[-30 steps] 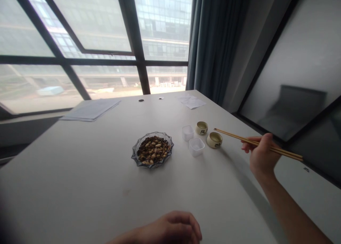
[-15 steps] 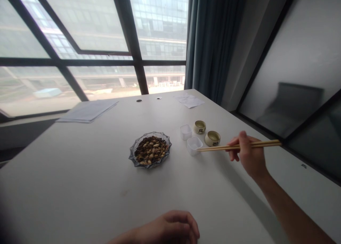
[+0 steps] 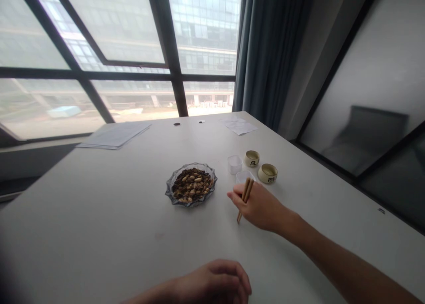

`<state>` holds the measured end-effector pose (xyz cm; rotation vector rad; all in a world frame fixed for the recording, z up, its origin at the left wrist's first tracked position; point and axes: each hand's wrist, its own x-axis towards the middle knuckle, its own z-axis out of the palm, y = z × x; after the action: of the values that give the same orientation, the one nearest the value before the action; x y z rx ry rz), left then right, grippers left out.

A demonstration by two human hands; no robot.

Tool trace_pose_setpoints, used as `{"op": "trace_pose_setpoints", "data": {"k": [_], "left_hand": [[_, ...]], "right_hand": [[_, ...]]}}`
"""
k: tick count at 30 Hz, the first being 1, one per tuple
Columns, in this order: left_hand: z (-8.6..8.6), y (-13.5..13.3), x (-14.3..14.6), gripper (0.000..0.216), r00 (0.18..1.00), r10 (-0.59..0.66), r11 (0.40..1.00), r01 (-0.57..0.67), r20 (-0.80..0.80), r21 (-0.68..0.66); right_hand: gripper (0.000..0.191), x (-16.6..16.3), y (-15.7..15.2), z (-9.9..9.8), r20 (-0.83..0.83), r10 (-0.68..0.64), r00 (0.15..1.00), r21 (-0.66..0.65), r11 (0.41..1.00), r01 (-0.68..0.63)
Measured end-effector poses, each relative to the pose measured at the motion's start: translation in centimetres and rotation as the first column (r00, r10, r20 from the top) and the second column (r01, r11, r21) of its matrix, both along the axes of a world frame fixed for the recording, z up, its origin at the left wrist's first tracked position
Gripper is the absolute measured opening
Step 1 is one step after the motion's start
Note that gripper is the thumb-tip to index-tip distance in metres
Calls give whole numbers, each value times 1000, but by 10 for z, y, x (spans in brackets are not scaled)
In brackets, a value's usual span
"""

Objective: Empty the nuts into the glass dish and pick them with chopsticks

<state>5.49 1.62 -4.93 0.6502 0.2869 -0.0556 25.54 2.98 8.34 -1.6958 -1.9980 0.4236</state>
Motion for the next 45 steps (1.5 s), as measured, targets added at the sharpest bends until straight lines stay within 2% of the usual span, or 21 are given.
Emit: {"op": "trace_pose_setpoints", "data": {"k": [4, 7, 9, 11, 13, 15, 18, 23, 28, 36, 45], "left_hand": [[0, 0, 1, 43, 1000, -6, 1000, 6, -30, 28], [1, 1, 1, 42, 999, -7, 999, 9, -37, 53], [1, 1, 1, 41, 999, -1, 999, 4, -43, 53], [2, 1, 1, 42, 998, -4, 999, 7, -55, 54], [3, 1, 1, 44, 998, -3, 998, 7, -68, 70], [4, 2, 2, 44, 997, 2, 996, 5, -76, 92], [6, 3, 1, 42, 996, 3, 992, 8, -85, 127], [10, 0, -1, 40, 996, 32, 985, -16, -87, 169], [11, -3, -3, 46, 994, 68, 981, -53, -80, 185], [4, 4, 1, 43, 997, 3, 981, 11, -72, 194], [8, 2, 0, 47, 997, 24, 980, -10, -69, 198]], "right_hand": [[46, -1, -6, -9, -40, -31, 999, 37, 999, 32], [47, 2, -13, -5, -197, -69, 978, 95, 991, 89], [46, 2, -12, -1, -395, -104, 913, 162, 970, 180], [45, -2, -2, -1, -576, -91, 812, 230, 935, 268], [44, -10, 15, -8, -664, -36, 747, 287, 910, 299], [45, -19, 36, -21, -678, 9, 735, 303, 914, 268], [45, -30, 64, -43, -677, 31, 735, 258, 946, 198], [45, -39, 86, -64, -670, 31, 742, 237, 956, 174], [46, -44, 95, -68, -688, 16, 725, 241, 948, 208], [50, -52, 105, -78, -695, -36, 718, 209, 945, 250], [52, -58, 107, -81, -700, -73, 710, 209, 930, 302]]}}
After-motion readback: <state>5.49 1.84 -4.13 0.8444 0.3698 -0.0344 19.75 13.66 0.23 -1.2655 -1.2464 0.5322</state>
